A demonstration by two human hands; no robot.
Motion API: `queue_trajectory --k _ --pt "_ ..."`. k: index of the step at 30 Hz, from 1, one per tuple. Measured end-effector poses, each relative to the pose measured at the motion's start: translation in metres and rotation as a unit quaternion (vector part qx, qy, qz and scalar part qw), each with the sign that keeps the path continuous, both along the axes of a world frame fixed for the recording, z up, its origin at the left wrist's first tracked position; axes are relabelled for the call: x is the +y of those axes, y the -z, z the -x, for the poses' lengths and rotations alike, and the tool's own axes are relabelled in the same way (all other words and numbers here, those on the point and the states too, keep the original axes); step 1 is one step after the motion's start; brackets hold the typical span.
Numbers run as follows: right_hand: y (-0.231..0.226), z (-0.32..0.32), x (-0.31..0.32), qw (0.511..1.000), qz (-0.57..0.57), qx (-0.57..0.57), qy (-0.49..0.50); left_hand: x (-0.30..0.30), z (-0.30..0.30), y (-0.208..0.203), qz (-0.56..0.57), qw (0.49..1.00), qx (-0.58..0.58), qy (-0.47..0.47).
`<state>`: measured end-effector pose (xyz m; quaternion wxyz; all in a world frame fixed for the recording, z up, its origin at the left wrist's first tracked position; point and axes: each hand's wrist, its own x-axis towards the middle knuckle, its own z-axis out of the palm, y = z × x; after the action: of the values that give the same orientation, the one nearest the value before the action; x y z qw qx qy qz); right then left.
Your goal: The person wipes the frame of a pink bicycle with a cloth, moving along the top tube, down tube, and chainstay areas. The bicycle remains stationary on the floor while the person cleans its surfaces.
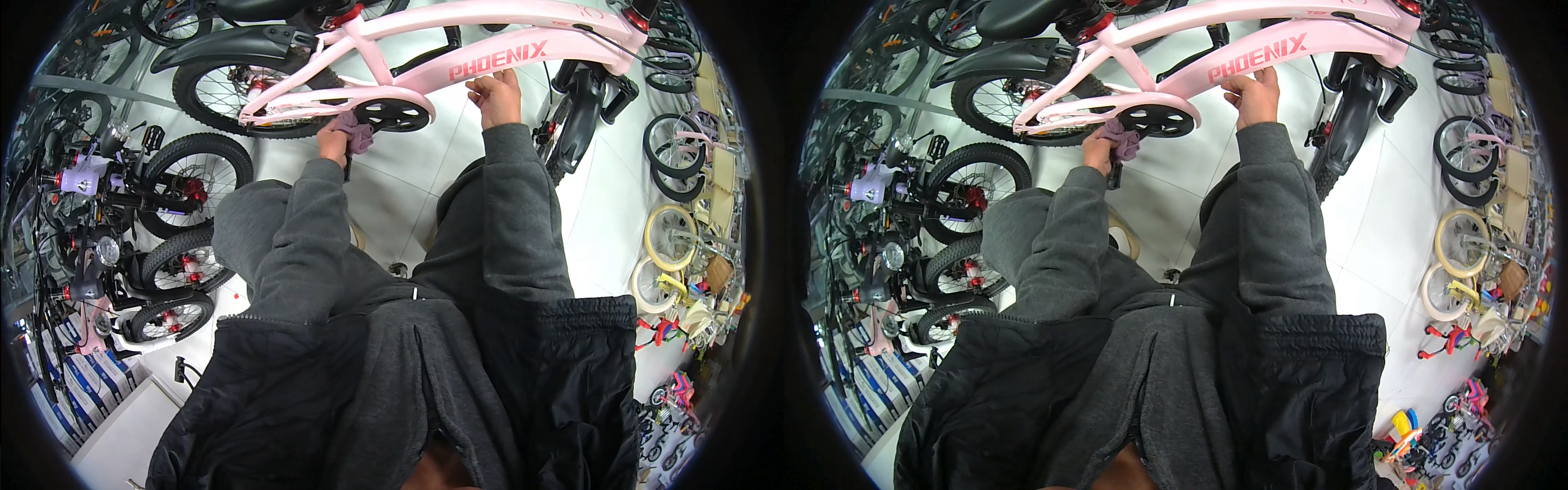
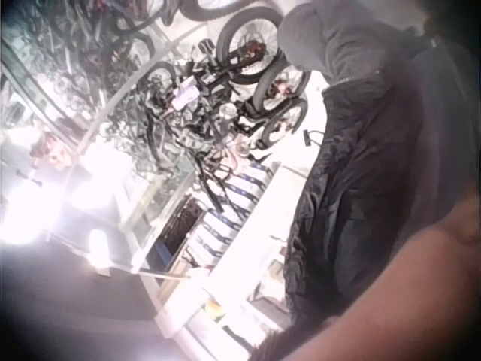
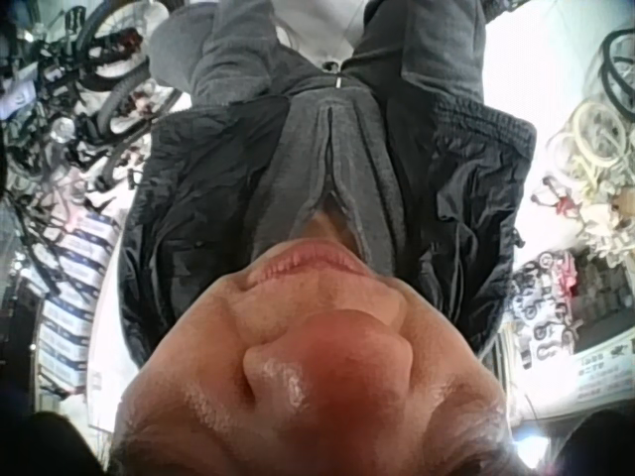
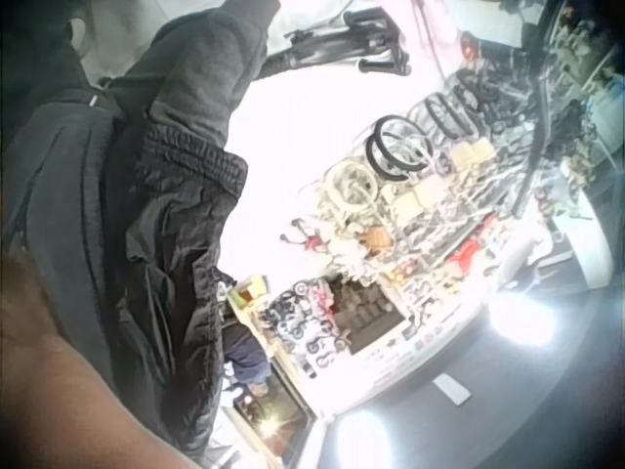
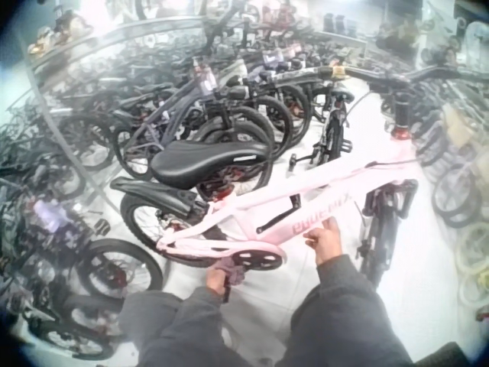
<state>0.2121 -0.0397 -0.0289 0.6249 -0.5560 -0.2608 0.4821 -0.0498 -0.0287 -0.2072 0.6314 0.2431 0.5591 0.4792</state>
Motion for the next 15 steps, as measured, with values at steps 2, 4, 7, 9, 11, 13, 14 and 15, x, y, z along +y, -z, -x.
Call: queue_trajectory --k 2,4,7,9,11,13,14,15 --pt "0.002 -0.001 0.001 1.0 -0.005 0.007 -0.001 0.003 0.004 0.007 -0.036 0.999 -0.023 -0.025" --pt "0.003 -0.001 0.001 1.0 -0.004 0.001 0.002 0.006 0.005 0.014 -0.02 0.998 -0.043 -0.041" --pt "0.003 0.0 0.001 1.0 0.001 -0.008 0.002 0.009 0.003 0.018 -0.019 0.999 -0.034 -0.006" --pt "0.002 0.0 0.001 1.0 0.003 -0.014 0.0 0.009 0.0 0.017 0.001 0.999 -0.007 0.037" --pt "0.001 -0.001 0.0 1.0 0.0 -0.018 -0.004 0.007 -0.004 0.014 0.012 0.999 -0.011 0.044" --pt "0.002 -0.001 0.0 1.0 0.002 -0.02 -0.003 0.005 -0.005 0.009 -0.005 1.0 -0.009 0.009" --pt "0.002 -0.002 0.0 1.0 0.003 -0.021 -0.001 0.004 -0.004 0.006 0.001 1.0 -0.007 -0.003" --pt "0.002 -0.002 0.0 1.0 0.002 -0.025 0.001 0.004 -0.004 0.003 -0.022 0.999 -0.018 -0.023"
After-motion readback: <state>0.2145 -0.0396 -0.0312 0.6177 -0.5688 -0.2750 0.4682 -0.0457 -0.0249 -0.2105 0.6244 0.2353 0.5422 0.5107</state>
